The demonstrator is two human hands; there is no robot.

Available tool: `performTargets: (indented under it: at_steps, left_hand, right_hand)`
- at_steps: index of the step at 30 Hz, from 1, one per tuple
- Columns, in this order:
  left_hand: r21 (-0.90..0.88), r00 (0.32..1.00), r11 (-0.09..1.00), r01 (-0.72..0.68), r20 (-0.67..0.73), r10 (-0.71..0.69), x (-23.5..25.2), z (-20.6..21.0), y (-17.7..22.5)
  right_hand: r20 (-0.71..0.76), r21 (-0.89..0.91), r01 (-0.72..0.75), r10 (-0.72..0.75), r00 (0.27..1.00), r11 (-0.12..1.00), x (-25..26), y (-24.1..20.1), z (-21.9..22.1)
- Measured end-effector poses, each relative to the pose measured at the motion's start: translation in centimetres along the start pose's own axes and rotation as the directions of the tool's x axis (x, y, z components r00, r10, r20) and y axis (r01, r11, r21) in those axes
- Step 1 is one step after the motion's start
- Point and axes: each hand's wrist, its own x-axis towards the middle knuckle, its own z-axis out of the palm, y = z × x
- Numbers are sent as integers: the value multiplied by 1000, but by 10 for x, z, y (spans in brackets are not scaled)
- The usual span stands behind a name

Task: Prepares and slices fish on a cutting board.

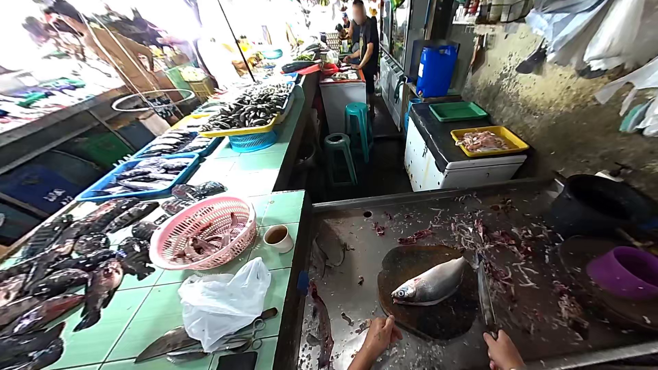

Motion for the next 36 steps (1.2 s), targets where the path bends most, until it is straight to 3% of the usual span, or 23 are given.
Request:
performTargets:
  at_steps: [10, 14, 17, 20, 22, 26, 31, 36]
  left_hand:
    - [34, 1000, 999, 26, -8, -26, 3, 3, -6]
    - [221, 971, 974, 43, -240, 12, -5, 3, 27]
    - [441, 921, 898, -19, -342, 187, 13, 5, 60]
    - [567, 948, 822, 47, -285, 142, 56, 20, 85]
    - [623, 978, 776, 97, -203, 40, 78, 30, 101]
    - [614, 990, 778, 134, -118, -78, 99, 33, 111]
    - [649, 997, 757, 79, -59, -53, 100, 4, 105]
    - [708, 995, 702, 80, -97, -15, 97, -10, 102]
  right_hand:
    - [0, 13, -3, 3, 1000, 1000, 2, 3, 1]
    - [-12, 50, 30, -30, 999, 998, -2, -5, -5]
    - [27, 22, 12, -12, 1000, 1000, -12, -9, -11]
    - [46, 5, -9, 9, 999, 1000, -10, -12, -12]
    - [57, -11, -15, 15, 998, 1000, -9, -11, -13]
    - [75, -5, 9, -9, 997, 1000, -13, -14, -24]
    - [112, 97, 56, -67, 991, 994, -35, 1, -21]
    - [-50, 50, 275, -273, 961, 960, -55, 5, -18]
